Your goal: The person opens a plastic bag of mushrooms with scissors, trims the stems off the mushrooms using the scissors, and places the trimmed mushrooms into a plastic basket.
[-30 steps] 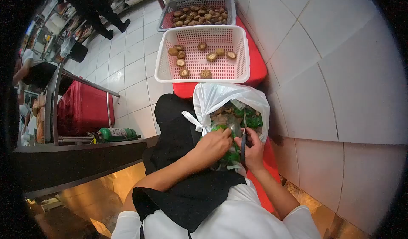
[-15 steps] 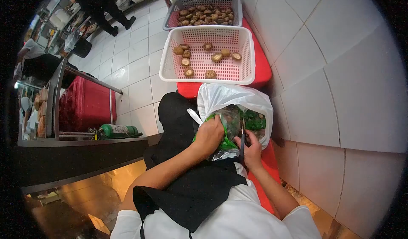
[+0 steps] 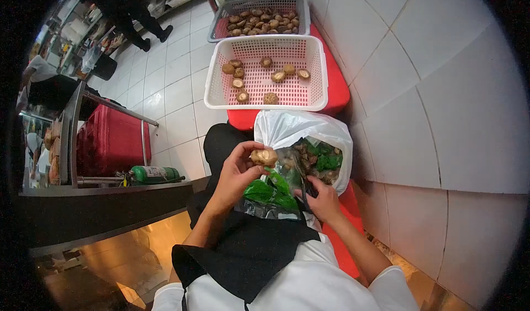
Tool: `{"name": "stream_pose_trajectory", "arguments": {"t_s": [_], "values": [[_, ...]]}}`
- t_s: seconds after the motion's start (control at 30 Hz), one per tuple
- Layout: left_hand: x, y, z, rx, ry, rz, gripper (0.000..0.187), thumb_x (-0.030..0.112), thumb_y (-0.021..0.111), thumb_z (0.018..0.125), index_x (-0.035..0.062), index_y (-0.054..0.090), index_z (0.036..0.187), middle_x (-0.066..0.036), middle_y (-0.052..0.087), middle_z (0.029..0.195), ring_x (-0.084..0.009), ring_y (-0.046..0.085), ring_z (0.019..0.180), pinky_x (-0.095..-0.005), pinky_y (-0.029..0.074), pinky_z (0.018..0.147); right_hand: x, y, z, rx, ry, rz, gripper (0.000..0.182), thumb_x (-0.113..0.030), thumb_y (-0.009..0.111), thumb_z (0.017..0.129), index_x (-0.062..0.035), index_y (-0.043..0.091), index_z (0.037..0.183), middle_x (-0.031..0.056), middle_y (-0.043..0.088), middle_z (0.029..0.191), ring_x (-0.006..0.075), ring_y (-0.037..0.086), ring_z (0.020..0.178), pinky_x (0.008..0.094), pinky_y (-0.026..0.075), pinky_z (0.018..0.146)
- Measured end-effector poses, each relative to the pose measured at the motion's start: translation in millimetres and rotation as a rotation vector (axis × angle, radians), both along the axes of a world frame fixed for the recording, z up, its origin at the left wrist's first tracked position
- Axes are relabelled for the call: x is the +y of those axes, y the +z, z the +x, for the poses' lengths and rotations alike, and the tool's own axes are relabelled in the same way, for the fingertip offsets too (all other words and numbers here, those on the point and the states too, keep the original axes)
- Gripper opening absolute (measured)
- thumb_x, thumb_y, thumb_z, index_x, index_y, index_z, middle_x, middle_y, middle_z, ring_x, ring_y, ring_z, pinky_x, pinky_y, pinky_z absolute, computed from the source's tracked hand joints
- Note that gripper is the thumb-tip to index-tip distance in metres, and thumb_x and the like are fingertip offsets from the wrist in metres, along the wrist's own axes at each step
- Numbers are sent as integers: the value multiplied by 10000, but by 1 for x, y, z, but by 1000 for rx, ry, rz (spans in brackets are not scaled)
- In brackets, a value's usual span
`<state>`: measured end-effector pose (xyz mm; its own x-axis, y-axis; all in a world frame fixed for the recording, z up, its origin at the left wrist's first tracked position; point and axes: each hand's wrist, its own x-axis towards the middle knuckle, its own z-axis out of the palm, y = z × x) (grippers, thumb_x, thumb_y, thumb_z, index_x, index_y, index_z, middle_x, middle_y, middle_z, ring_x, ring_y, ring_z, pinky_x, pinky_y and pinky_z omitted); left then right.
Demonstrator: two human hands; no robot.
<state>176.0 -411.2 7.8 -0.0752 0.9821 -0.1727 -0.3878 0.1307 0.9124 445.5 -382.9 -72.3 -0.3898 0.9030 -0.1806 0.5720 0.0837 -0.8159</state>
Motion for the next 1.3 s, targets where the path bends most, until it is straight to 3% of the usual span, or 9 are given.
{"name": "stream_pose_trajectory", "arguments": {"t_s": [0.17,0.37,0.57,0.6,0.7,0.8,0.9,1.2,1.3], "values": [[18,-16,5,-70,-38,34,498,-93,633,911,1,571,1396,-107,615,1433,-200,609,1289,-364,499,1102,-4,11,12,1,-24,258,514,-271,862,837,10,692,1233,215,754,1046,384,746,892,427,579,775],[33,-17,22,106,19,124,412,4,598,976,-1,596,1389,-130,628,1430,-212,603,1303,-379,439,1164,1,56,14,-64,36,413,518,-186,877,777,-45,695,1241,158,746,983,333,720,810,412,561,710],[43,-26,12,20,-196,9,383,138,581,1035,-6,601,1389,-110,679,1337,-173,618,1242,-320,469,1084,26,77,21,-139,183,569,541,-136,843,728,-86,708,1250,114,658,843,322,656,744,429,537,660],[44,-27,11,117,-200,39,376,195,566,1067,7,609,1391,-78,695,1272,-150,627,1176,-293,487,1016,30,81,22,-158,210,602,542,-143,840,729,-89,709,1252,111,650,836,317,652,740,428,537,657],[48,-29,15,79,-219,-22,331,213,551,1092,21,646,1344,-52,689,1241,-141,627,1130,-298,498,985,39,89,24,-208,279,671,544,-161,834,730,-96,713,1256,102,631,821,303,642,734,425,537,652],[52,-30,21,190,-209,-47,317,238,528,1115,11,672,1282,-51,693,1206,-136,628,1096,-301,503,964,42,94,25,-231,306,673,548,-172,834,728,-98,714,1258,100,626,821,296,642,741,421,540,652],[54,-21,25,403,-212,85,323,235,506,1125,-14,671,1250,-66,709,1149,-134,637,1061,-295,509,936,41,94,26,-239,294,654,553,-173,832,729,-98,711,1263,98,626,832,295,642,749,420,543,654],[58,-32,47,468,-385,26,337,202,465,1136,-45,656,1262,-115,739,1074,-173,692,951,-339,565,847,29,79,33,-301,321,614,583,-170,817,714,-108,701,1281,93,626,864,295,655,775,422,558,676],[57,-43,48,620,-406,116,354,212,458,1139,-56,662,1248,-126,746,1041,-171,701,947,-333,581,800,22,66,35,-303,336,573,607,-173,820,708,-98,688,1295,97,632,866,299,664,787,424,560,684]]}}
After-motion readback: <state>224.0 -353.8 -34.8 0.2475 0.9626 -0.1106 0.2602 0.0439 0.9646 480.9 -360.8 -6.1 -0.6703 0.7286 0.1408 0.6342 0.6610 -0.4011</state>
